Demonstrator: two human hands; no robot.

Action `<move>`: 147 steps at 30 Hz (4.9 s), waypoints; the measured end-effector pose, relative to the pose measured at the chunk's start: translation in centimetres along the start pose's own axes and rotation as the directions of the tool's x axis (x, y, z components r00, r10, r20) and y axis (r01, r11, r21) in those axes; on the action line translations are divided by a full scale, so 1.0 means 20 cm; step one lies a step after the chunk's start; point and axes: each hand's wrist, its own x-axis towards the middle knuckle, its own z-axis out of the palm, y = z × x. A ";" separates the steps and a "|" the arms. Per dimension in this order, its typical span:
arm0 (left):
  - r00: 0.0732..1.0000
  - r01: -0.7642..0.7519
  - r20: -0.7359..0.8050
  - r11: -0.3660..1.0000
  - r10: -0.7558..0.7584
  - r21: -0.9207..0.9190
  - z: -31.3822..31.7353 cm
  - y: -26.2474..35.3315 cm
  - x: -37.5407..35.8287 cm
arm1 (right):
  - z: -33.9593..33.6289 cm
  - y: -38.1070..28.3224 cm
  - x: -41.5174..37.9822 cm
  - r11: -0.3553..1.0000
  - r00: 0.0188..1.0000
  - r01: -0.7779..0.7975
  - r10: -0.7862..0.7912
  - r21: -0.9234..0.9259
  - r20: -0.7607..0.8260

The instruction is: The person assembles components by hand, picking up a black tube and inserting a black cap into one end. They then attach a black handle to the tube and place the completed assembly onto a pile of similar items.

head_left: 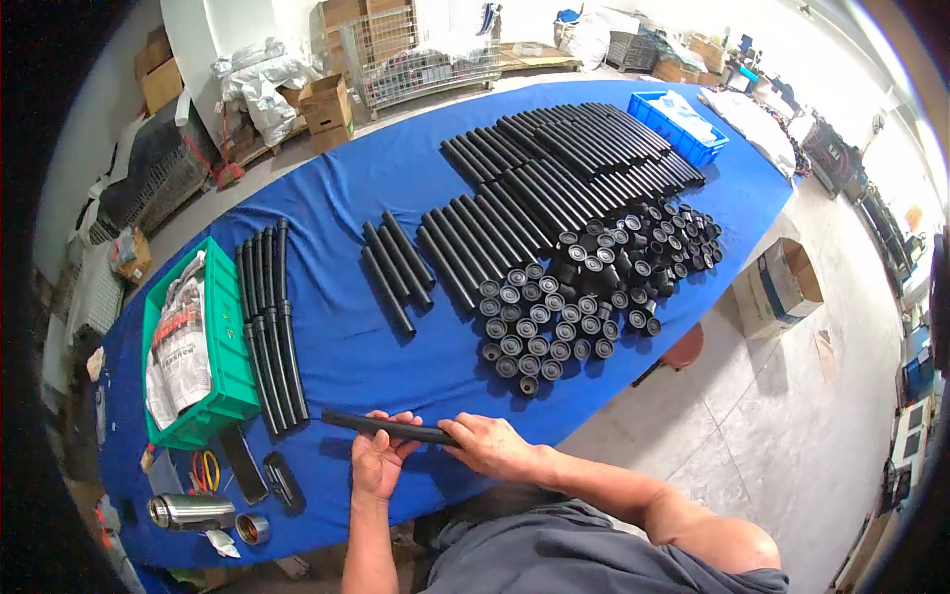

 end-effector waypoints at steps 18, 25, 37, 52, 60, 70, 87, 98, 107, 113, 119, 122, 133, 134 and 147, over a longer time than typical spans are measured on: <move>0.999 0.029 0.040 0.999 -0.028 -0.017 -0.03 0.00 0.01 | -0.02 0.00 0.00 1.000 1.000 -0.025 0.025 0.016 -0.006; 0.996 0.043 0.077 0.999 -0.042 -0.007 -0.06 0.00 0.01 | 0.00 0.05 -0.03 0.946 0.992 -0.128 0.116 0.298 0.056; 0.997 0.064 0.046 0.998 -0.065 0.027 -0.04 0.01 0.02 | -0.05 -0.02 -0.03 0.996 0.999 0.031 -0.030 -0.080 0.011; 0.989 0.062 0.139 0.997 -0.055 -0.048 -0.07 0.01 0.02 | -0.08 0.02 0.02 0.697 0.858 -0.513 0.394 0.501 0.331; 0.985 0.089 0.153 0.994 -0.080 -0.057 -0.07 0.02 0.01 | -0.11 -0.05 0.03 0.820 0.874 -0.478 0.406 0.315 0.268; 0.987 0.094 0.135 0.992 -0.082 -0.084 -0.09 0.00 0.03 | -0.11 -0.01 0.00 0.608 0.768 -0.640 0.495 0.470 0.406; 0.979 0.118 0.177 0.988 -0.098 -0.102 -0.11 0.01 0.03 | -0.16 -0.06 0.01 0.603 0.704 -0.705 0.531 0.374 0.471; 0.985 0.106 0.148 0.991 -0.093 -0.081 -0.09 0.01 0.03 | -0.12 0.00 -0.01 0.740 0.843 -0.536 0.446 0.407 0.300; 0.985 0.097 0.149 0.992 -0.083 -0.086 -0.11 0.00 0.04 | -0.13 0.02 -0.03 0.441 0.713 -0.694 0.534 0.569 0.455; 0.994 0.070 0.095 0.991 -0.059 -0.116 -0.09 0.01 0.03 | -0.03 0.04 -0.05 0.989 0.995 -0.091 0.093 0.119 -0.017; 0.993 -0.088 0.068 0.989 0.097 -0.118 -0.09 0.00 0.04 | -0.07 0.08 0.04 0.747 0.903 -0.429 0.344 0.508 0.257; 0.998 -0.053 -0.032 0.995 0.050 -0.089 -0.07 0.03 0.04 | -0.01 0.06 0.05 0.995 1.000 0.028 -0.028 0.091 -0.001; 0.999 0.036 0.028 0.999 -0.037 0.030 -0.04 0.02 0.05 | -0.02 0.05 -0.01 0.883 0.962 -0.274 0.249 0.382 0.116; 0.998 0.047 0.033 0.998 -0.048 0.049 -0.04 0.02 0.04 | 0.01 0.06 -0.02 0.976 0.997 -0.052 0.062 0.213 -0.040; 0.996 0.065 0.062 0.998 -0.064 -0.007 -0.06 0.03 0.03 | -0.10 -0.07 0.02 0.309 0.690 -0.714 0.458 0.628 0.560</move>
